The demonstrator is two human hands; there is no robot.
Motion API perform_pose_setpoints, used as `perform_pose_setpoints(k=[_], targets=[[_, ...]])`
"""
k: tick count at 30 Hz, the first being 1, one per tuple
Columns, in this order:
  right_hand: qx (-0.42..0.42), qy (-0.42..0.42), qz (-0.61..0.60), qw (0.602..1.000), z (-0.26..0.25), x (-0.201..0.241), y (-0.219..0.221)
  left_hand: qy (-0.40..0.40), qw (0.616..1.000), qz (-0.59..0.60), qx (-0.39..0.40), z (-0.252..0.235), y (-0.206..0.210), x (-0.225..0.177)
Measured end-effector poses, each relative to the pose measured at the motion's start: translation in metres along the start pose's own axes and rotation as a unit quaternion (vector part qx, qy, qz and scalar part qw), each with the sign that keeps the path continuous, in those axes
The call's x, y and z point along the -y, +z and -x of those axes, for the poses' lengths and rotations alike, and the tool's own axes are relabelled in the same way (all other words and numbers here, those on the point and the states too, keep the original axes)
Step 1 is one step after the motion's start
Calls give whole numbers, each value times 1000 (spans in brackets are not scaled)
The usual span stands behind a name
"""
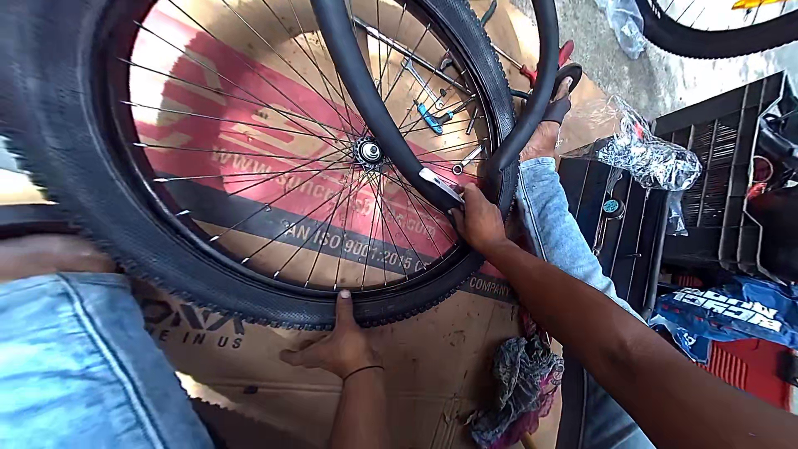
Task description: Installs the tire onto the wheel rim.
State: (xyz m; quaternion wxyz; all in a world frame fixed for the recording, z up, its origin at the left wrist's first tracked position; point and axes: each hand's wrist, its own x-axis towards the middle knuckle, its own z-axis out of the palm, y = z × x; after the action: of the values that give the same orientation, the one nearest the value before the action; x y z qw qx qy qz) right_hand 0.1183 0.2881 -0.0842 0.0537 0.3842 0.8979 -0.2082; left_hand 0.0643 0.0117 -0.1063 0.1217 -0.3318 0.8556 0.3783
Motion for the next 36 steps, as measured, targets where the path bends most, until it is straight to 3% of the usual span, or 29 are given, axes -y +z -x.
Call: perform_pose_setpoints(k=[2, 5, 8, 12, 15, 21, 26, 31, 36], targets=[[-28, -78, 34, 996, 2, -3, 3, -68, 997, -10, 27, -12, 2, -11], [-75, -261, 50, 961, 7, -5, 7, -120, 984, 90, 93, -12, 10, -16], [1, -362, 59, 930, 25, 1, 0, -134, 974, 127, 132, -15, 13, -10], [230, -339, 178, 895, 44, 7, -19, -89, 973, 159, 143, -11, 10, 0], [313, -311, 237, 865, 41, 10, -23, -83, 972, 171, 138, -10, 11, -2], [405, -316, 281, 811, 3, 48, -36, -75, 972, 176, 139, -11, 11, 0], [436, -338, 340, 762, -14, 74, -44, -76, 971, 182, 131, -9, 13, -2], [457, -351, 355, 736, -24, 83, -37, -70, 971, 185, 136, -7, 12, 0], [485, -379, 398, 680, -44, 103, -18, -72, 970, 176, 153, -12, 10, 2]])
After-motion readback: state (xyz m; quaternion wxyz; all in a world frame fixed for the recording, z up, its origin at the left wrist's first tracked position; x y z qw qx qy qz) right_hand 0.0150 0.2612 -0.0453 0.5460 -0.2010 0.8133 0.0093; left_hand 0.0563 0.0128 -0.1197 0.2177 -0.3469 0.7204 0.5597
